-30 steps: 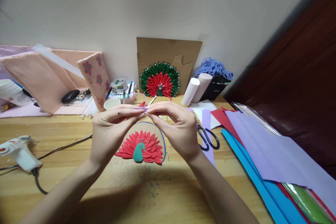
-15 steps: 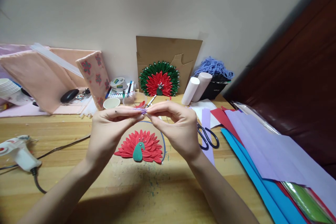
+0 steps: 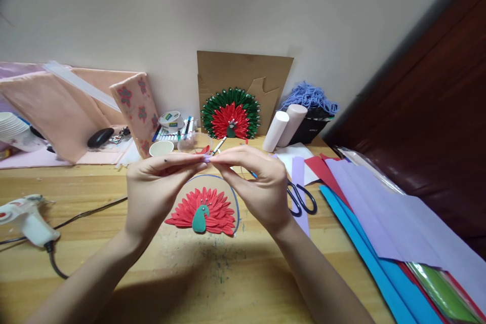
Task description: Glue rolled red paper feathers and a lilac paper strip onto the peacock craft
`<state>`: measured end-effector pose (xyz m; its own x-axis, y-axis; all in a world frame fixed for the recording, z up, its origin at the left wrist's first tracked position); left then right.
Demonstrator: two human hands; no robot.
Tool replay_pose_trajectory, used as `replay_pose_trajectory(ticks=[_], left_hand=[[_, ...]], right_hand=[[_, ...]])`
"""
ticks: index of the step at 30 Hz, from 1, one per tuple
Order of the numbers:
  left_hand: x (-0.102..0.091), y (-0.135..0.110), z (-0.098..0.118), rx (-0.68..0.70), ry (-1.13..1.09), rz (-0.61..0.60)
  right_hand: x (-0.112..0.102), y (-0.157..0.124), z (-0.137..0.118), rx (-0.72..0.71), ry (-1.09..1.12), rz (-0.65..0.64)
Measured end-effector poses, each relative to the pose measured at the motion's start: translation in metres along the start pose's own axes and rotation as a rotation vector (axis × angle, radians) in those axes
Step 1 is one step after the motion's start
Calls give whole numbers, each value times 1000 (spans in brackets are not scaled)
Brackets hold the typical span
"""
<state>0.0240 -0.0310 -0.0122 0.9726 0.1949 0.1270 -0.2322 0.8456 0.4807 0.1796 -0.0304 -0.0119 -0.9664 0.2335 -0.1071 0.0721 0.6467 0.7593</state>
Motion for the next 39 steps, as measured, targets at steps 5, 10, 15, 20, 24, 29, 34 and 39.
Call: replay_pose_trajectory(ticks=[5,10,15,20,24,29,34,39], left_hand=[[-2,0,-1,112,66,34],[-3,-1,-1,176,94,27],[-4,-1,-4,240,153,26],[-5,-1,-7,409,279,26],[-5,0,-8,487,345,22],[-3,0,-8,511,374,33],[-2,-1,-8,466,370,26],[-3,-1,-3,443,329,14]], right_hand=[[-1,0,-1,-70,-58,14],[-1,1,-2,-126,-133,17],[-1,1,-2,-180,-221,-25],[1,2,-1,-208,-301,-53],[3,2,0,-201,-317,-65],[6,1,1,-191,-325,-77],[6,0,2,-147,-282,-62],[4,-1,0,-78,-207,-13]])
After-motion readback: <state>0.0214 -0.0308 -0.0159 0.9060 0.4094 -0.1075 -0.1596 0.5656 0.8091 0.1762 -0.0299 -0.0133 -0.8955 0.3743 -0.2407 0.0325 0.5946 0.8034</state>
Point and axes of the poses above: each hand's wrist, its own y-axis towards the middle knuckle, its own x-axis out of the palm, z = x × y, the point moved 1 cm from there along y, towards the middle knuckle, and after that the axes turned 9 degrees about z, right-handed, at the moved point
